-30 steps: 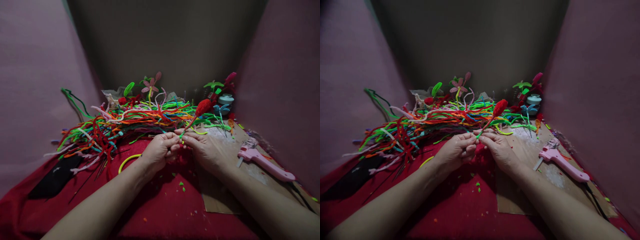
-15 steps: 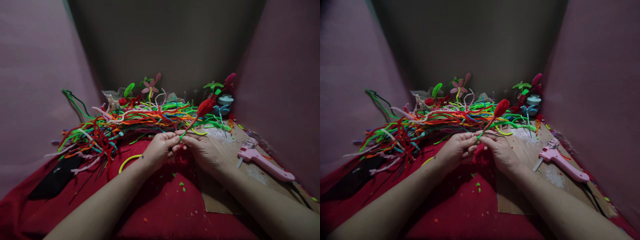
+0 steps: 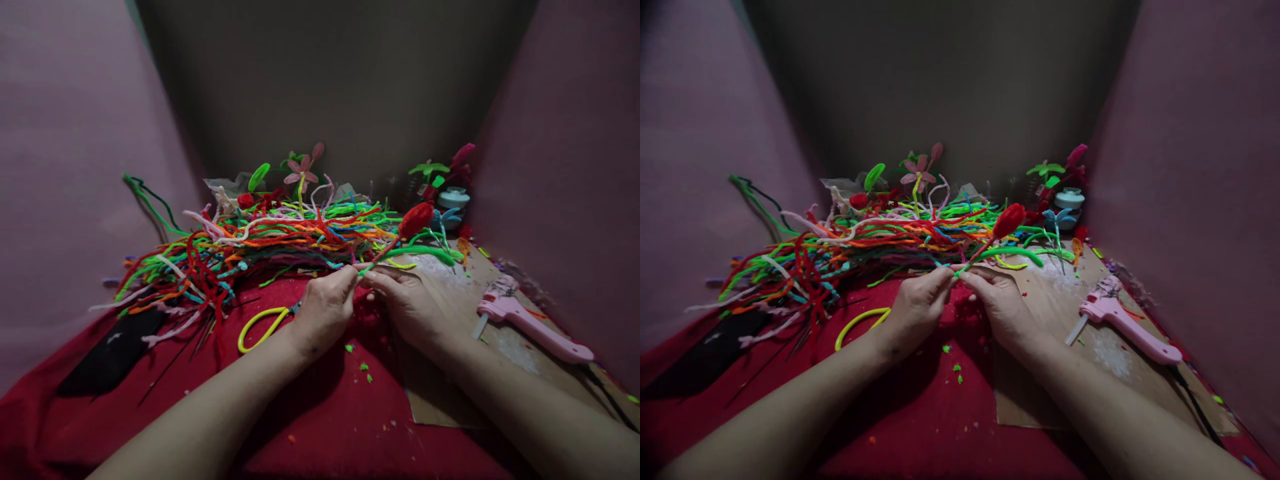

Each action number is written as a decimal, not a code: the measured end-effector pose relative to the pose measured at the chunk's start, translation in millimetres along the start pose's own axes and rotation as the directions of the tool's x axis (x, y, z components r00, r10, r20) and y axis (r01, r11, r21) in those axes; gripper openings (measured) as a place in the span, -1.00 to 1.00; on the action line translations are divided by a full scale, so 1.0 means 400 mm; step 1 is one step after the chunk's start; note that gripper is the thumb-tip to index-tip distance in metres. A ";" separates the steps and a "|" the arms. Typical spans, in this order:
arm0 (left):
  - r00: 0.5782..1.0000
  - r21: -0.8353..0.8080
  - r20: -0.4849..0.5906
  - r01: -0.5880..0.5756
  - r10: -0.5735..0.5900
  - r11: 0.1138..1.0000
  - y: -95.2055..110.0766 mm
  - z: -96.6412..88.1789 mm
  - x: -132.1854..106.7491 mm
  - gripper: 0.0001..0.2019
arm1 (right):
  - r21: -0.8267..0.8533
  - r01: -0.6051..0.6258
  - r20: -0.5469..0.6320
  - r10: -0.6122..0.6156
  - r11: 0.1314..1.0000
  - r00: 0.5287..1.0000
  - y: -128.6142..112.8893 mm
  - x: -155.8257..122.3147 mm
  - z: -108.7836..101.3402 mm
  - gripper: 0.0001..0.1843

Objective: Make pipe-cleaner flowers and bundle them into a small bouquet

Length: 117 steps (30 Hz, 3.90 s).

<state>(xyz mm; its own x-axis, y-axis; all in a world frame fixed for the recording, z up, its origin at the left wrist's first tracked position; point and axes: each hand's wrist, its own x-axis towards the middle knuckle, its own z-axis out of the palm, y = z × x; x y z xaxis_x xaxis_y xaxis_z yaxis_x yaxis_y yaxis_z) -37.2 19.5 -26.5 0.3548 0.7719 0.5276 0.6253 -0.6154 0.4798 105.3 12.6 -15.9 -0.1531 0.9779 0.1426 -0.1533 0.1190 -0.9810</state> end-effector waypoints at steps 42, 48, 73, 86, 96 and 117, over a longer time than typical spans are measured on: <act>0.998 0.099 -0.013 -0.061 0.062 0.993 -0.006 -0.002 -0.004 -0.80 | 0.073 -0.042 -0.059 0.047 0.996 0.997 0.009 0.000 -0.005 -0.89; 0.989 -0.304 -0.009 0.140 -0.150 0.942 0.027 -0.023 0.014 -0.80 | 0.147 -0.012 0.004 0.012 0.989 1.000 0.032 0.008 -0.018 -0.86; 0.772 -0.746 0.606 0.635 -0.191 0.202 0.016 -0.038 0.034 -0.79 | 0.285 -0.024 0.122 -0.011 0.958 0.992 0.040 0.024 -0.028 -0.82; 0.997 -0.191 -0.010 0.068 -0.071 0.979 0.005 0.008 -0.010 -0.83 | 0.127 0.057 -0.022 -0.055 0.990 0.998 0.027 0.004 -0.014 -0.83; 0.899 -0.650 0.219 0.425 -0.380 0.630 0.038 -0.016 0.024 -0.73 | 0.058 0.118 0.057 -0.121 0.991 0.991 0.025 0.013 -0.020 -0.82; 0.745 -0.739 0.667 0.662 0.001 -0.126 -0.008 -0.031 0.027 -0.86 | -0.043 0.171 0.104 -0.166 0.984 0.981 0.001 0.010 -0.029 -0.77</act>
<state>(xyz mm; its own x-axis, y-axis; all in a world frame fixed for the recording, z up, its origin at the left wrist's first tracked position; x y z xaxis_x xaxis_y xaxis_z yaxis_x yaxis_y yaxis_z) -44.1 27.8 -13.9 0.7285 0.6810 -0.0740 -0.3575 0.4702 0.8069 115.9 18.4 -17.2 -0.2265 0.9212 0.3163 -0.1348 0.2920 -0.9469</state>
